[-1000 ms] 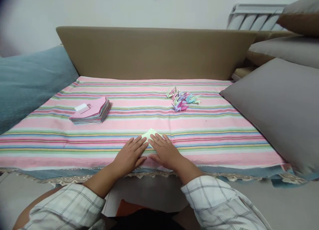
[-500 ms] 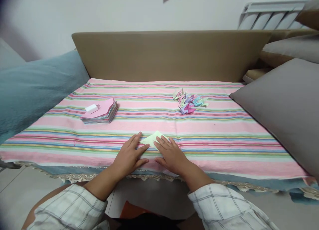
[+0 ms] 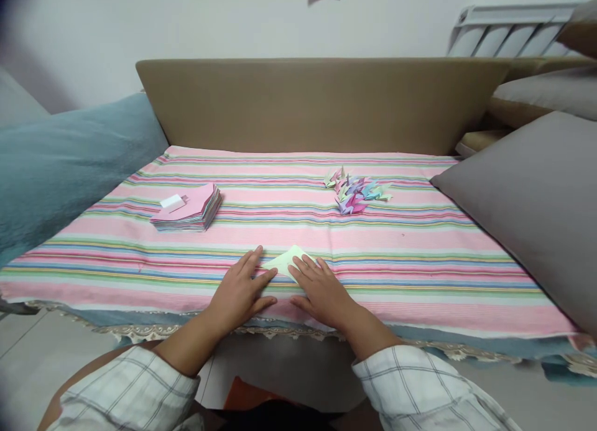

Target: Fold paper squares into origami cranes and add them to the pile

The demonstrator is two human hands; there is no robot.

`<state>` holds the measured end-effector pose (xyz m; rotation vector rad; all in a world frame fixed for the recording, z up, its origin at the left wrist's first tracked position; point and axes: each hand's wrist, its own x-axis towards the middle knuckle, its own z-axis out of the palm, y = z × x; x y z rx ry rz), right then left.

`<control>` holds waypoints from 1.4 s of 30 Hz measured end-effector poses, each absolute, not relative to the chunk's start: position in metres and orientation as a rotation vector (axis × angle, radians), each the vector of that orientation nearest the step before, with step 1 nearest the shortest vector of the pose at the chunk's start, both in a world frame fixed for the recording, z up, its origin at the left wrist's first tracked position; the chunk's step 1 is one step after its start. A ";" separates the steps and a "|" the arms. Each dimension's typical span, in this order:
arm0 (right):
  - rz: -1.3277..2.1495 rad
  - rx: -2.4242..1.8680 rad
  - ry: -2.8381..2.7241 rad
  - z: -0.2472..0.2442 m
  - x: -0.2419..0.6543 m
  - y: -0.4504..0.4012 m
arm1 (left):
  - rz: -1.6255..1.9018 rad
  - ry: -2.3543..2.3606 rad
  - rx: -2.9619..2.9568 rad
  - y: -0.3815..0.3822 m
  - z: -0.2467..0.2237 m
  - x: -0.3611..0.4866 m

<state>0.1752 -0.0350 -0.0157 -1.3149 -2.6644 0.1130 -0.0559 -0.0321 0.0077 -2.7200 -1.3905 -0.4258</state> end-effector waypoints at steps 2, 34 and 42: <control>0.110 -1.313 -2.661 -0.017 0.175 -0.034 | -0.425 -1.397 -2.714 -0.031 0.009 -0.058; 0.133 -1.309 -2.619 -0.014 0.174 -0.035 | -0.365 -1.047 -2.699 -0.044 -0.001 -0.025; 0.199 -1.303 -2.654 -0.006 0.176 -0.035 | -0.216 -1.134 -2.791 -0.031 -0.011 -0.034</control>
